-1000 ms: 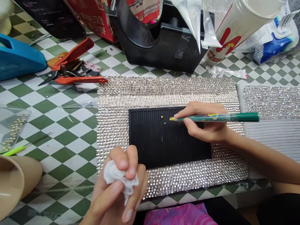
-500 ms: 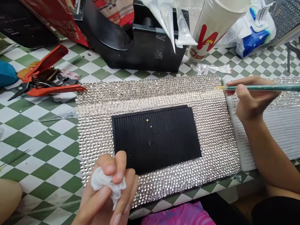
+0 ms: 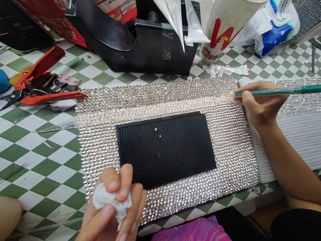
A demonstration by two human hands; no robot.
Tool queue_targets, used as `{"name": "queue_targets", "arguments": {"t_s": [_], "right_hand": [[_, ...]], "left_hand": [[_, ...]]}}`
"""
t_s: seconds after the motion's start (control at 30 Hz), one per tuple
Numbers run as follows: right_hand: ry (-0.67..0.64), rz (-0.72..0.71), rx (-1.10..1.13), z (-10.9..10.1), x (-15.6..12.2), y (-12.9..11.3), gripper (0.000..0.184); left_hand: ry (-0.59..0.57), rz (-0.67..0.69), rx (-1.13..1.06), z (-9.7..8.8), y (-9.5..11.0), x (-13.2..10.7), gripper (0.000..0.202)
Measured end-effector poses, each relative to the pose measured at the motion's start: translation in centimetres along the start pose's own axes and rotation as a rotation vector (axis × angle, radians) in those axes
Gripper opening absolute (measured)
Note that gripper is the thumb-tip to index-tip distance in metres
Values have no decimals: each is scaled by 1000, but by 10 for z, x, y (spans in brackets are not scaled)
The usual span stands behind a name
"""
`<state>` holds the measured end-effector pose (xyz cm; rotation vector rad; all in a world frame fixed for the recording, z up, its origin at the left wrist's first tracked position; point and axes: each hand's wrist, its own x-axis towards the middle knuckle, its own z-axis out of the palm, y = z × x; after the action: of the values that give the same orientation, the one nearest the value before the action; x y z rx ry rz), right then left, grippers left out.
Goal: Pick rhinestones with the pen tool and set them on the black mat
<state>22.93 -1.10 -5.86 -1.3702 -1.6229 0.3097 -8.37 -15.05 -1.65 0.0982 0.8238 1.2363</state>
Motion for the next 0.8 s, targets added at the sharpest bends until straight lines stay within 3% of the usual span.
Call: {"name": "queue_targets", "arguments": {"t_s": [0.17, 0.27, 0.33, 0.43, 0.5, 0.67, 0.8], "right_hand": [[81, -29, 16, 0, 3, -2, 13], [137, -90, 91, 5, 2, -22, 11], [29, -75, 109, 12, 0, -44, 13], [-393, -62, 97, 29, -4, -78, 18], [-553, -151, 107, 45, -5, -94, 15], [-715, -258, 185, 80, -8, -109, 13], [-738, -253, 210, 88, -11, -108, 14]], "left_hand": [[5, -13, 0, -3, 0, -2, 18], [-20, -24, -4, -1, 1, -3, 17], [-38, -33, -3, 1, 2, -4, 16], [-56, -46, 11, 5, 5, -7, 15], [-55, -56, 26, 6, 7, -8, 14], [-70, -57, 81, 4, 10, -12, 13], [-100, -57, 83, 1, 10, -13, 12]]}}
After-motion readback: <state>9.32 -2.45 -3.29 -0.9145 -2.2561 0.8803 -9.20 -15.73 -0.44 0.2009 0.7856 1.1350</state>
